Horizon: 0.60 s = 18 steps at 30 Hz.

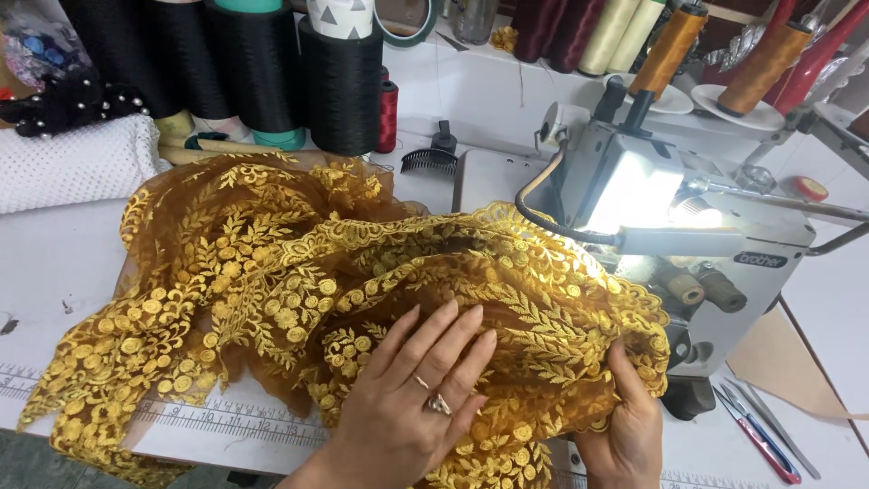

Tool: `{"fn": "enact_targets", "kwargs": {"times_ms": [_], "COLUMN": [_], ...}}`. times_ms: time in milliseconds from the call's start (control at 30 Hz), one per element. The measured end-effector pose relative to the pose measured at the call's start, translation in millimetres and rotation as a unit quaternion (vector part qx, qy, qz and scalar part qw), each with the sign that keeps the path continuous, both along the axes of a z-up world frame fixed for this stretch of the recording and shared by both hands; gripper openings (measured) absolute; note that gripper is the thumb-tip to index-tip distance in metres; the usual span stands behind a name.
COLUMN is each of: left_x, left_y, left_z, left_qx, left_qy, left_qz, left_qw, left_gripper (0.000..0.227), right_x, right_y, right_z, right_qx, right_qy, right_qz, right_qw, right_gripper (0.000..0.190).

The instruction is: Preparing and inspecting a piece of gold lace fabric at a sewing workstation

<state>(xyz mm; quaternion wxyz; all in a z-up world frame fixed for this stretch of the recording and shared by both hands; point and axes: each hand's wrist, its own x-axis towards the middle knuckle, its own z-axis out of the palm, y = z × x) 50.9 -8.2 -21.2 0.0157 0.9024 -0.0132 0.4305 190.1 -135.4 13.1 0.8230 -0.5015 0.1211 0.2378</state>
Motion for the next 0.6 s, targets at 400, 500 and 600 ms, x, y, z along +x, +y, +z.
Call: {"fn": "enact_targets", "kwargs": {"times_ms": [400,500,600], "left_x": [9,10,9], "left_y": [-2,-2,1], "left_z": [-8,-6,-9], "left_qx": [0.001,0.000,-0.008], "left_qy": [-0.048,-0.064,-0.074], "left_qz": [0.032,0.030,0.016], "left_qw": [0.998,0.998,0.997], "left_gripper": [0.031,0.027,0.025], "right_x": [1,-2,0], "right_y": [2,4,3], "right_z": [-10,-8,-10], "right_qx": [0.013,0.034,0.033], "right_qy": [-0.007,-0.006,-0.002], "right_qz": [-0.016,-0.013,-0.008], "right_qw": [1.000,0.999,0.999], "right_gripper": [0.048,0.050,0.050]}}
